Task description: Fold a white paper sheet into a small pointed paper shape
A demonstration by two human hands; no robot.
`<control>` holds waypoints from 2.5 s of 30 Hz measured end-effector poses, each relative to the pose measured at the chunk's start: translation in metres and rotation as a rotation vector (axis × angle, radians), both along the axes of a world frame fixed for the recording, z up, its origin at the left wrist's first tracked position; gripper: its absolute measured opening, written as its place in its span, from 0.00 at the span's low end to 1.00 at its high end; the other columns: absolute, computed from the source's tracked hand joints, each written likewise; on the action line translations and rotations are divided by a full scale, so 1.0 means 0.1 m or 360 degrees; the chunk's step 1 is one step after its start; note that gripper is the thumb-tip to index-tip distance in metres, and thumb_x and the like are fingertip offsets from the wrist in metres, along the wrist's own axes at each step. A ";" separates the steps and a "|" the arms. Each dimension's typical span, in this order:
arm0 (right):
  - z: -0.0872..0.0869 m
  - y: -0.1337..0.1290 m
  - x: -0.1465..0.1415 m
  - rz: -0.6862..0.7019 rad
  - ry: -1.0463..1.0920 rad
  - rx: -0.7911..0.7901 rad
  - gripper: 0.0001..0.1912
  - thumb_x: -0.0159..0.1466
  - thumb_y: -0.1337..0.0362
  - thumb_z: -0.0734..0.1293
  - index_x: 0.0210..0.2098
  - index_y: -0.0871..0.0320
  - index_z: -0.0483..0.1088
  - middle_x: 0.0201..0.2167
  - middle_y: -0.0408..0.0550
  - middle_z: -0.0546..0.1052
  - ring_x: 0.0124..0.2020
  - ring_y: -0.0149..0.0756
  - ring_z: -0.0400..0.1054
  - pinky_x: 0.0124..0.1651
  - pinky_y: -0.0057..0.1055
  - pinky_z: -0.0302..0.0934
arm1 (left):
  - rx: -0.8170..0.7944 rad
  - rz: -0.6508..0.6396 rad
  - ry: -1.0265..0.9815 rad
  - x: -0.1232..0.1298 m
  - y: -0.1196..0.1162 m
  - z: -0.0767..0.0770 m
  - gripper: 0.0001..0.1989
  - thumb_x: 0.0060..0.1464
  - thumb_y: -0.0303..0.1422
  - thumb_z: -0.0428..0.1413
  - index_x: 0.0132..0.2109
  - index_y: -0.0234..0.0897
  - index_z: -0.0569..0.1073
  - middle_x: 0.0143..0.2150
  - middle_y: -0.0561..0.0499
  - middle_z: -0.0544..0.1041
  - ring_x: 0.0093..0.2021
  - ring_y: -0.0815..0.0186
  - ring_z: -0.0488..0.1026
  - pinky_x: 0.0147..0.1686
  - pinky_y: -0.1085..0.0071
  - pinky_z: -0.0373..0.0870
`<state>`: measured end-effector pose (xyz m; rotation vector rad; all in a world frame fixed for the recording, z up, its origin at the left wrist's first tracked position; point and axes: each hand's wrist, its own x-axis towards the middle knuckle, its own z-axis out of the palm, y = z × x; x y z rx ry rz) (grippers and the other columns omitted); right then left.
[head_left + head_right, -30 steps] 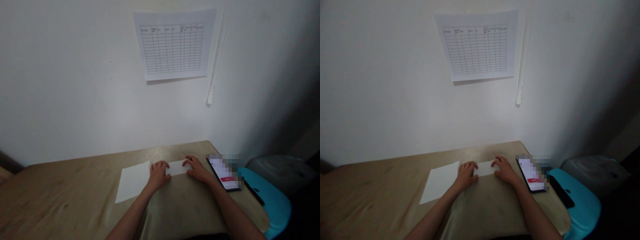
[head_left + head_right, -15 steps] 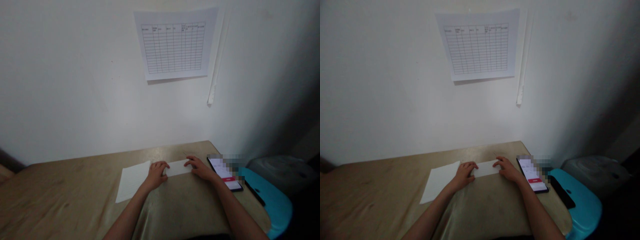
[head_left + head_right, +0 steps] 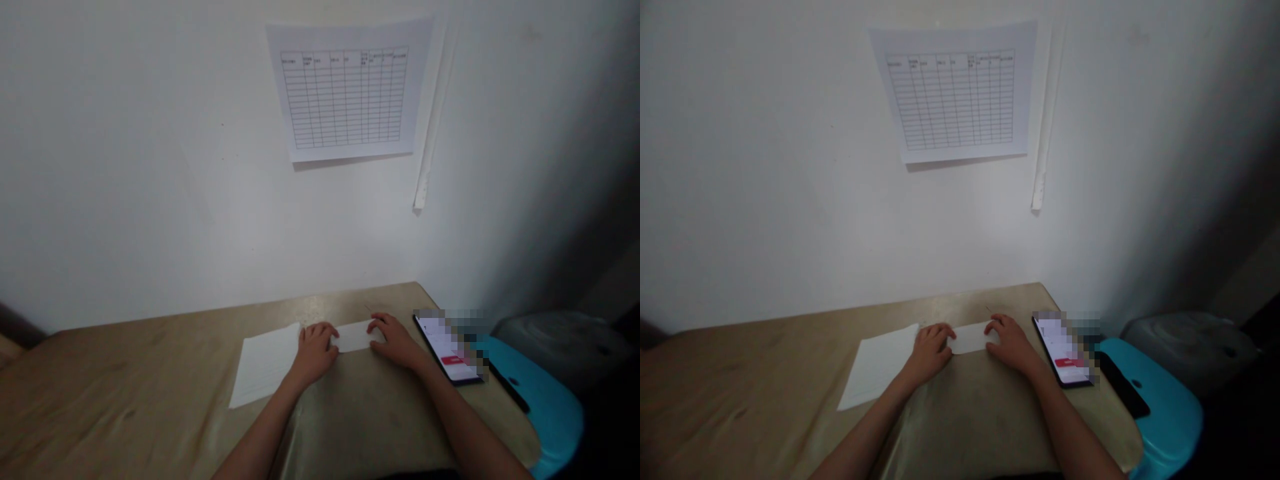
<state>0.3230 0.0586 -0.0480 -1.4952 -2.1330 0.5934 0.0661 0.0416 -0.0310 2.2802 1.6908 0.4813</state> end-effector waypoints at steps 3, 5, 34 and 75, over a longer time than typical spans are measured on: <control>0.01 -0.04 -0.09 -0.0078 -0.0079 0.0057 0.17 0.55 0.63 0.69 0.45 0.54 0.72 0.61 0.53 0.65 0.64 0.47 0.57 0.67 0.43 0.49 | 0.0034 0.0075 0.0017 0.07 -0.01 0.01 0.12 0.55 0.35 0.53 0.47 0.44 0.74 0.56 0.50 0.73 0.60 0.53 0.63 0.64 0.51 0.51; 0.01 -0.05 -0.13 -0.0106 -0.0107 0.0070 0.18 0.55 0.62 0.70 0.45 0.54 0.71 0.61 0.53 0.65 0.64 0.48 0.57 0.67 0.44 0.49 | 0.0093 0.0112 0.0048 0.13 -0.03 0.00 0.13 0.56 0.42 0.54 0.46 0.43 0.73 0.55 0.48 0.73 0.59 0.51 0.64 0.64 0.50 0.51; -0.02 -0.02 -0.19 -0.0189 -0.0114 0.0055 0.19 0.53 0.59 0.72 0.44 0.54 0.70 0.59 0.52 0.66 0.63 0.48 0.57 0.65 0.43 0.49 | 0.0185 0.0294 0.0130 0.32 -0.09 -0.08 0.23 0.49 0.47 0.59 0.49 0.41 0.72 0.56 0.43 0.70 0.59 0.46 0.61 0.64 0.46 0.47; -0.17 0.24 0.37 0.0310 0.0419 -0.0230 0.29 0.48 0.76 0.61 0.46 0.53 0.78 0.65 0.48 0.65 0.67 0.43 0.57 0.69 0.45 0.49 | -0.0027 -0.0209 0.0001 -0.21 0.08 -0.08 0.22 0.49 0.28 0.58 0.53 0.46 0.73 0.60 0.51 0.72 0.63 0.56 0.63 0.65 0.53 0.50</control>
